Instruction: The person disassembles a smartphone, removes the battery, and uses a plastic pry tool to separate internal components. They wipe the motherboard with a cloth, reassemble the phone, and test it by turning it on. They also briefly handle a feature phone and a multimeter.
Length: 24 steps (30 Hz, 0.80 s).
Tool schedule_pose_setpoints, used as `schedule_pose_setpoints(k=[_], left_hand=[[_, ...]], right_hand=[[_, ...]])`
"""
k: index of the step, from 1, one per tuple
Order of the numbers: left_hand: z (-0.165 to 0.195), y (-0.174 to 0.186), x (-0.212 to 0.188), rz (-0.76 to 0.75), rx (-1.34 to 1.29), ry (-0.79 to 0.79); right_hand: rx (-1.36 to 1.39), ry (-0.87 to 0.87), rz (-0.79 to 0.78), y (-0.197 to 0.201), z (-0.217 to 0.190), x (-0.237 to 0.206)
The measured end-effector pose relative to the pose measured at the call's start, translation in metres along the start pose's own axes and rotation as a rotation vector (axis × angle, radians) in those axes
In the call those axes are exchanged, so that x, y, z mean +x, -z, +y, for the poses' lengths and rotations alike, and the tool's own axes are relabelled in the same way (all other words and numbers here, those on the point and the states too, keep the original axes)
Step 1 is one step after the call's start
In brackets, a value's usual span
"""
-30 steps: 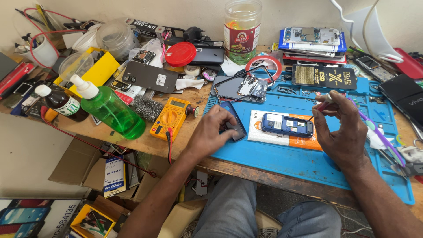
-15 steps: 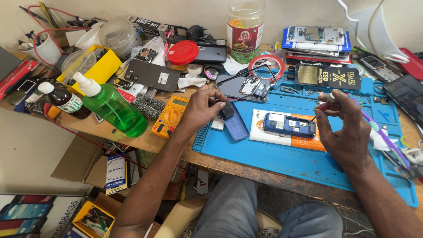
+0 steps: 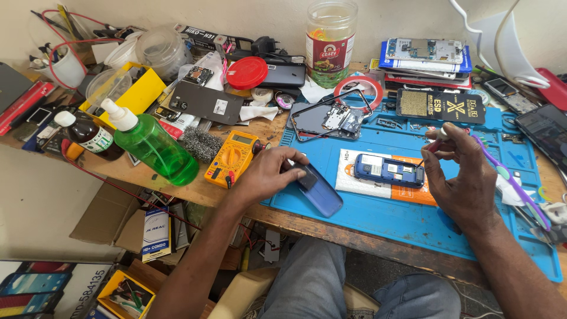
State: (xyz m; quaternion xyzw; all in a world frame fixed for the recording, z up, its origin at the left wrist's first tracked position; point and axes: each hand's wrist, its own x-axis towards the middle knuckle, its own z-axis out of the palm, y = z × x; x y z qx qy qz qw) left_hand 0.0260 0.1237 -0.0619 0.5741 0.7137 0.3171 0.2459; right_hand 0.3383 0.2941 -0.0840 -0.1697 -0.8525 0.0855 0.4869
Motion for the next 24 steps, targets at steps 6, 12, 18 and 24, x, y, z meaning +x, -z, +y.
schedule_pose_setpoints(k=[6,12,18,24], left_hand=[[0.009,-0.001,-0.027,-0.063,0.070,-0.167],[0.007,-0.008,-0.036,0.045,0.300,-0.388],[-0.024,0.001,0.012,0.167,0.352,-0.424],[-0.042,0.008,0.039,0.016,0.402,-0.460]], right_hand=[[-0.013,-0.010,-0.002,0.000,0.000,0.000],[0.000,-0.025,-0.001,0.000,-0.001,-0.002],[0.101,-0.046,0.023,-0.007,0.007,-0.006],[0.187,-0.158,-0.026,-0.004,0.019,-0.011]])
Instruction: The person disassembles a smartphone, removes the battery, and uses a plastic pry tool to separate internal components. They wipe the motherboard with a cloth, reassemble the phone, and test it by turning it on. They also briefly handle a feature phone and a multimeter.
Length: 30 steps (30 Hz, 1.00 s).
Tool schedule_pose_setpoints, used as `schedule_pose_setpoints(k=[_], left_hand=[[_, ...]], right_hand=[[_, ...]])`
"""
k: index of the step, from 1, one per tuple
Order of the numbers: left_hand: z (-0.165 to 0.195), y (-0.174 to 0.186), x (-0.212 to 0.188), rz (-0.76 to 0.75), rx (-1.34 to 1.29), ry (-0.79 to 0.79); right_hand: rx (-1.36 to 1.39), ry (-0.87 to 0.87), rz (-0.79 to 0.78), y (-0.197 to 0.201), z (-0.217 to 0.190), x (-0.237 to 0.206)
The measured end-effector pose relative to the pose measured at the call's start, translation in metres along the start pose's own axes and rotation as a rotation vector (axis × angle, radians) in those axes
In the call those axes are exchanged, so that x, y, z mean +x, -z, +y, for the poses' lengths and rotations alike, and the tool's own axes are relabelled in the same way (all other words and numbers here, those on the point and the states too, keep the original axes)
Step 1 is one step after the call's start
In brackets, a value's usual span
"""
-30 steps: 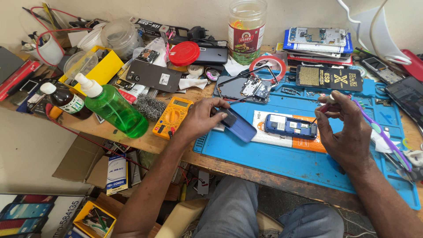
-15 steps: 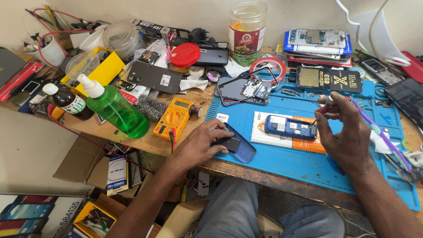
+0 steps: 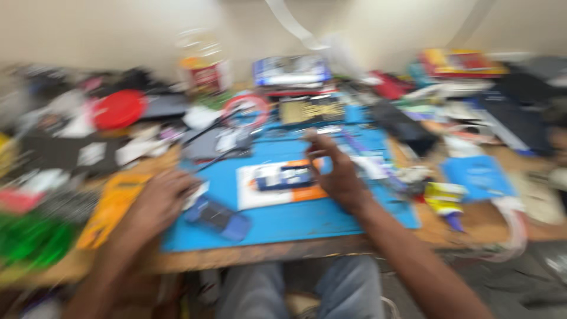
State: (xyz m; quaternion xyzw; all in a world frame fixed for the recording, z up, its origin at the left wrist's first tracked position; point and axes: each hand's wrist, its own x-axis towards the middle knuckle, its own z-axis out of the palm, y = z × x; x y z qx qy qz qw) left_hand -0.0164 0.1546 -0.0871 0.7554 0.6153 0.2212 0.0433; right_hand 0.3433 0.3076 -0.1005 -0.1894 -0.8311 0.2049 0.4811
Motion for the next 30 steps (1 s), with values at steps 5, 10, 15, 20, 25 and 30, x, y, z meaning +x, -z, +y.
schedule_pose_setpoints(k=[5,10,15,20,25,30], left_hand=[[0.022,0.002,0.015,-0.084,0.144,0.250],[0.044,0.008,0.042,-0.222,0.270,0.341],[0.040,-0.001,0.054,-0.325,0.469,0.298],[0.026,-0.013,0.051,-0.054,0.490,-0.149],[0.040,0.009,0.046,0.003,0.374,-0.143],[0.070,0.032,-0.012,-0.136,0.043,-0.159]], right_hand=[[-0.031,0.076,0.048,0.007,-0.010,0.007],[-0.061,0.116,0.050,0.013,-0.023,0.016],[-0.144,0.156,0.084,0.018,-0.022,0.016],[-0.127,0.037,0.131,0.021,-0.011,0.014],[-0.105,-0.071,0.243,0.038,-0.010,0.015],[-0.206,-0.103,0.108,0.047,-0.045,-0.006]])
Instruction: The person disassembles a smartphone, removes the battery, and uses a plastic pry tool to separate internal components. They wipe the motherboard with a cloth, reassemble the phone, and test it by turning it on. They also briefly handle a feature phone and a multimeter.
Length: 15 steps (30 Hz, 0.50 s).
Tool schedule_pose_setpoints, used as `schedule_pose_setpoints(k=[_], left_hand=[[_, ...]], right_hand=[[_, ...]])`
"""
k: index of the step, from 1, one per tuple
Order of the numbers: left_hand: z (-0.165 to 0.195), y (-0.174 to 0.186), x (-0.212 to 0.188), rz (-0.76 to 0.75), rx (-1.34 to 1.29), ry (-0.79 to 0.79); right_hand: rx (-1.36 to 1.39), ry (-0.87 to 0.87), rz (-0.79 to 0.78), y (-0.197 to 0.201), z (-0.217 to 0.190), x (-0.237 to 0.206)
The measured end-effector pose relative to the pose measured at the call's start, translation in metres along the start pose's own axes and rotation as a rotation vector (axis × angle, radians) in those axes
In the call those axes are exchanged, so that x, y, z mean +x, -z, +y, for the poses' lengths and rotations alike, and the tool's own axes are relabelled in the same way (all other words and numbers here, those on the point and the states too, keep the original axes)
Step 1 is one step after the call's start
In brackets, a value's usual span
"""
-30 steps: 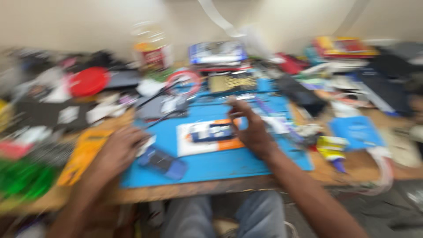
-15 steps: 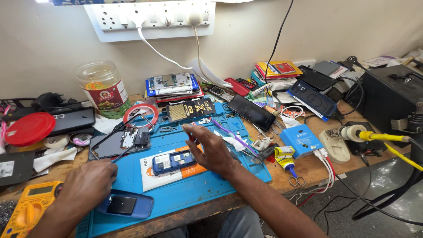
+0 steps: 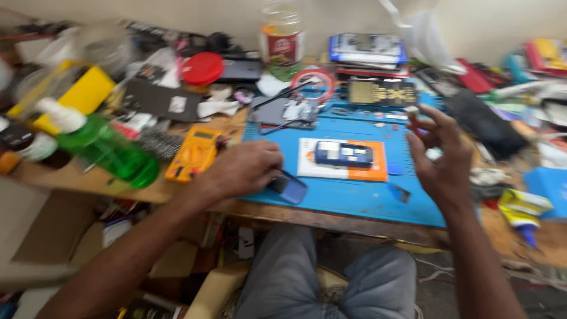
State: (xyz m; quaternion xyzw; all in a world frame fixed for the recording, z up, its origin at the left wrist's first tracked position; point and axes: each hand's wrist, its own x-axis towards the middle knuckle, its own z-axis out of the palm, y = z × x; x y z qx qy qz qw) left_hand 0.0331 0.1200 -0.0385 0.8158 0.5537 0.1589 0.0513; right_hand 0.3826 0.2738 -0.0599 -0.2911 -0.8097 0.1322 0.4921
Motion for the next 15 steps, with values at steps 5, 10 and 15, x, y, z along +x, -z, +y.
schedule_pose_setpoints(k=[5,10,15], left_hand=[[0.017,-0.008,-0.009,0.045,0.078,-0.040],[0.026,-0.015,0.015,-0.012,0.045,-0.091],[0.038,-0.019,0.026,-0.039,0.084,-0.037]], right_hand=[[-0.076,-0.175,-0.232,-0.001,-0.027,-0.014],[-0.131,-0.066,-0.293,0.009,-0.019,-0.023],[-0.230,0.045,-0.393,0.023,-0.004,-0.030]])
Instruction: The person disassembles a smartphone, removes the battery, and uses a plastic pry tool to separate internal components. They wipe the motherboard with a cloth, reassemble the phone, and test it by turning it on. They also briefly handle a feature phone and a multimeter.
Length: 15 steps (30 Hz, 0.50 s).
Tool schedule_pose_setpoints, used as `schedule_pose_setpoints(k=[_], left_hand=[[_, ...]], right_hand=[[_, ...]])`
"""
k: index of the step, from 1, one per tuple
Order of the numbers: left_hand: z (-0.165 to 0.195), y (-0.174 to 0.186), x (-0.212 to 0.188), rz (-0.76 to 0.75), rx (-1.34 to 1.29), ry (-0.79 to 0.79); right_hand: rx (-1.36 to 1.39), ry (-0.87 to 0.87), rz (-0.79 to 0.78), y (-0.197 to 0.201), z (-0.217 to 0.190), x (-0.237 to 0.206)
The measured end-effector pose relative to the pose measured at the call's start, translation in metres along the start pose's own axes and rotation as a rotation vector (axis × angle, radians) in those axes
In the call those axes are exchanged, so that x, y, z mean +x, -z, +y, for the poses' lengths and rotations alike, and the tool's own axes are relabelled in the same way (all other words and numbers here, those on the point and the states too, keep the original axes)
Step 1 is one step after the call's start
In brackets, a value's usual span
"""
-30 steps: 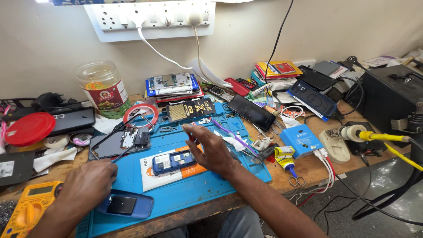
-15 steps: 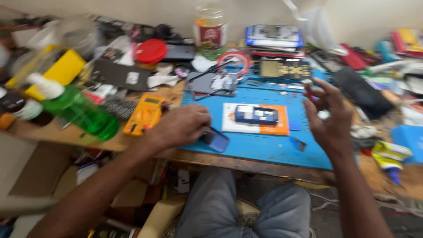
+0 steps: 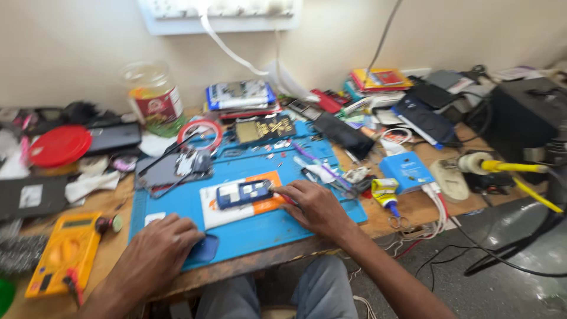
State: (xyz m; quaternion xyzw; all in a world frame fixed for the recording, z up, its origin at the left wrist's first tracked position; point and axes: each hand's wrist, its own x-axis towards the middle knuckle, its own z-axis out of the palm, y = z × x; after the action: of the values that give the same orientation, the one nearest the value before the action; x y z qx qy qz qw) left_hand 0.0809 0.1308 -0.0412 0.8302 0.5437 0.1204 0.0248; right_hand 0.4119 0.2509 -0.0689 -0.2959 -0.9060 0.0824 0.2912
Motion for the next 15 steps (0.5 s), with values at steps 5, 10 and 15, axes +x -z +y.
schedule_pose_setpoints(k=[5,10,15], left_hand=[[0.004,0.002,-0.014,0.132,-0.035,0.092],[0.023,-0.003,-0.016,0.322,-0.198,-0.059],[0.058,-0.006,0.006,0.320,-0.389,-0.113]], right_hand=[[-0.216,-0.189,0.292,0.054,0.085,0.021],[-0.409,-0.566,-0.112,0.077,0.180,0.031],[-0.436,-0.638,-0.219,0.070,0.194,0.037]])
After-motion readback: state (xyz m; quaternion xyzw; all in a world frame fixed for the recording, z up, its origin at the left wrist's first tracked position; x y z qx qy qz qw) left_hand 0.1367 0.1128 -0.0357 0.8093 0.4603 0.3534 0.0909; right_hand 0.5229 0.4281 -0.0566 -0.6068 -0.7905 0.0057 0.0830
